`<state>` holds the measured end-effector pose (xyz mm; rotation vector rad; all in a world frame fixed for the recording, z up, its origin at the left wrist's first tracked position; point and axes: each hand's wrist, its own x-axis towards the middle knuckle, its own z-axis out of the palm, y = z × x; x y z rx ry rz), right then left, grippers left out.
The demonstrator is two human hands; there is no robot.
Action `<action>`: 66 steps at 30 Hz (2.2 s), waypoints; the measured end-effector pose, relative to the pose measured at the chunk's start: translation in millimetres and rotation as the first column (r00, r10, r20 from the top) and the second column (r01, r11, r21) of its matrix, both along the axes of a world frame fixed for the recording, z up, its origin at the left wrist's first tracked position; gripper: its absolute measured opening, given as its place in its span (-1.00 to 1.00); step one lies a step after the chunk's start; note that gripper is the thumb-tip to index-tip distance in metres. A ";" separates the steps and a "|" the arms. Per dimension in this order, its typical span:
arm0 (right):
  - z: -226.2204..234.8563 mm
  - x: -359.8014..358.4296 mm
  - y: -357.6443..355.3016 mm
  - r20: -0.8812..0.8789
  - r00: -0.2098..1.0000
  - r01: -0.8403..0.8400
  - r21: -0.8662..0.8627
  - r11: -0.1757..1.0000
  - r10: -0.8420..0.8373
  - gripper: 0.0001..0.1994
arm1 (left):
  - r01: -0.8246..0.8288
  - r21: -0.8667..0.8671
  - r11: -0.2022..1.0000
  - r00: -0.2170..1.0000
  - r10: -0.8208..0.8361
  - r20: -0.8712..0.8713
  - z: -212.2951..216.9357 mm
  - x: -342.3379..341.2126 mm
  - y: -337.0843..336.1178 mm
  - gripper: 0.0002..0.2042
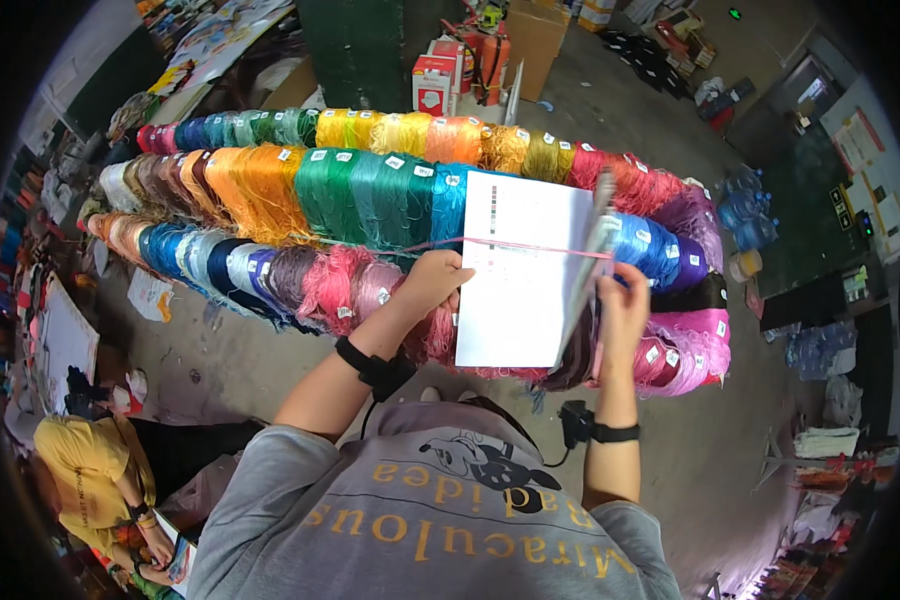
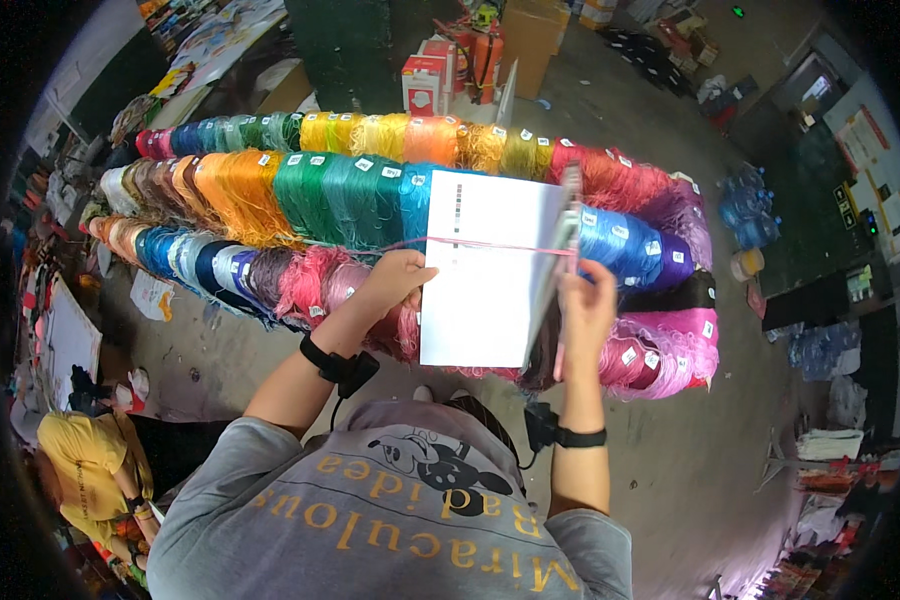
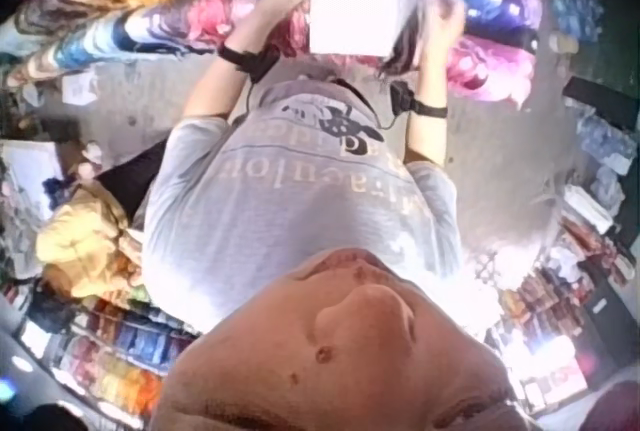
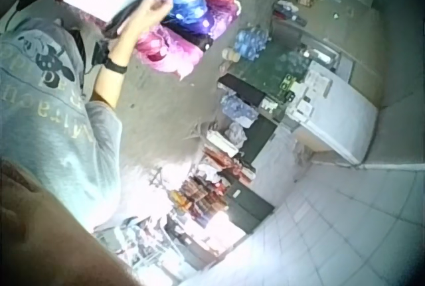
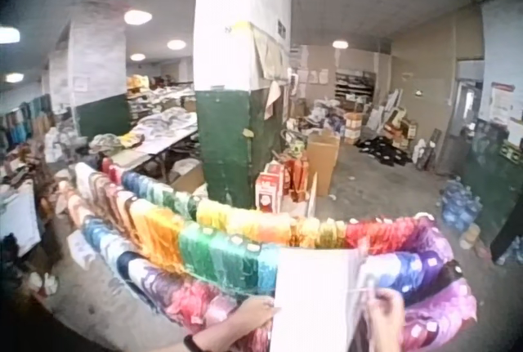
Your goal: The person gathers strands of thread from various bundles, loops them through a pink thread organizer while referencing a printed chart, and then walks across the workshop to select more thread from a large wall rack.
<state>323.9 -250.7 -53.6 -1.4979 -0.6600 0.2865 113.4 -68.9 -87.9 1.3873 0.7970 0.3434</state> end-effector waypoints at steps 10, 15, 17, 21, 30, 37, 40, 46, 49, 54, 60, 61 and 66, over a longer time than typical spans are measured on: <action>128.9 63.7 -166.0 0.112 0.967 -0.202 0.886 0.417 0.231 -0.58 | -0.178 0.050 0.983 0.983 0.175 0.061 45.4 -63.5 28.2 -0.86; 113.5 11.9 -84.7 0.212 0.636 -0.480 0.862 0.166 0.742 -0.51 | -0.396 0.042 0.917 0.912 0.388 0.133 68.7 -154.0 59.5 -0.89; 102.6 -86.3 -4.4 0.034 0.510 -0.626 0.701 0.343 0.860 -0.54 | -0.340 0.024 0.940 0.931 0.333 0.149 60.1 -171.8 102.9 -0.90; 72.6 -256.7 157.6 -0.153 0.020 -0.928 0.364 0.075 0.988 -0.59 | -0.443 0.031 0.896 0.894 0.438 0.096 75.9 -277.3 136.2 -0.89; 60.7 -359.8 250.0 -0.001 0.678 -0.664 0.427 0.613 0.735 -0.69 | -0.218 0.202 0.955 0.975 0.205 0.081 18.3 -403.5 265.8 -0.87; -17.4 -413.3 298.4 0.165 0.986 0.016 -0.245 0.969 0.026 -0.74 | 0.042 0.395 0.918 0.994 0.001 -0.108 14.7 -409.3 296.5 -0.85; -61.2 -418.3 314.8 0.665 0.729 0.112 -0.349 0.930 0.162 -0.67 | -0.016 0.453 0.892 0.999 0.030 -0.023 20.9 -437.5 318.8 -0.82; -46.9 -427.8 316.5 0.825 0.524 0.277 -0.401 0.873 0.213 -0.66 | -0.659 0.592 0.465 0.679 0.705 0.202 34.3 -615.2 464.1 -0.85; -15.1 -459.0 320.8 0.852 0.522 0.238 -0.191 0.952 0.040 -0.71 | -0.603 0.787 0.128 0.349 0.930 0.115 37.2 -706.9 551.6 -0.79; -11.1 -460.6 323.4 0.822 0.569 0.217 -0.166 0.962 0.013 -0.73 | -0.589 0.798 0.126 0.259 0.965 0.038 16.2 -770.6 638.9 -0.80; 5.6 -462.3 322.7 0.827 0.562 0.204 -0.156 0.966 0.015 -0.76 | -0.595 0.767 0.240 0.255 0.961 -0.104 6.2 -764.6 675.2 -0.84; 7.4 -462.4 320.4 0.809 0.587 0.206 -0.159 0.965 0.008 -0.77 | -0.594 0.764 0.252 0.269 0.957 -0.106 6.1 -756.5 677.8 -0.84; 22.4 -474.9 322.4 0.701 0.713 0.149 -0.168 0.974 0.012 -0.79 | -0.549 0.805 0.226 0.237 0.965 -0.110 -1.3 -767.9 681.4 -0.84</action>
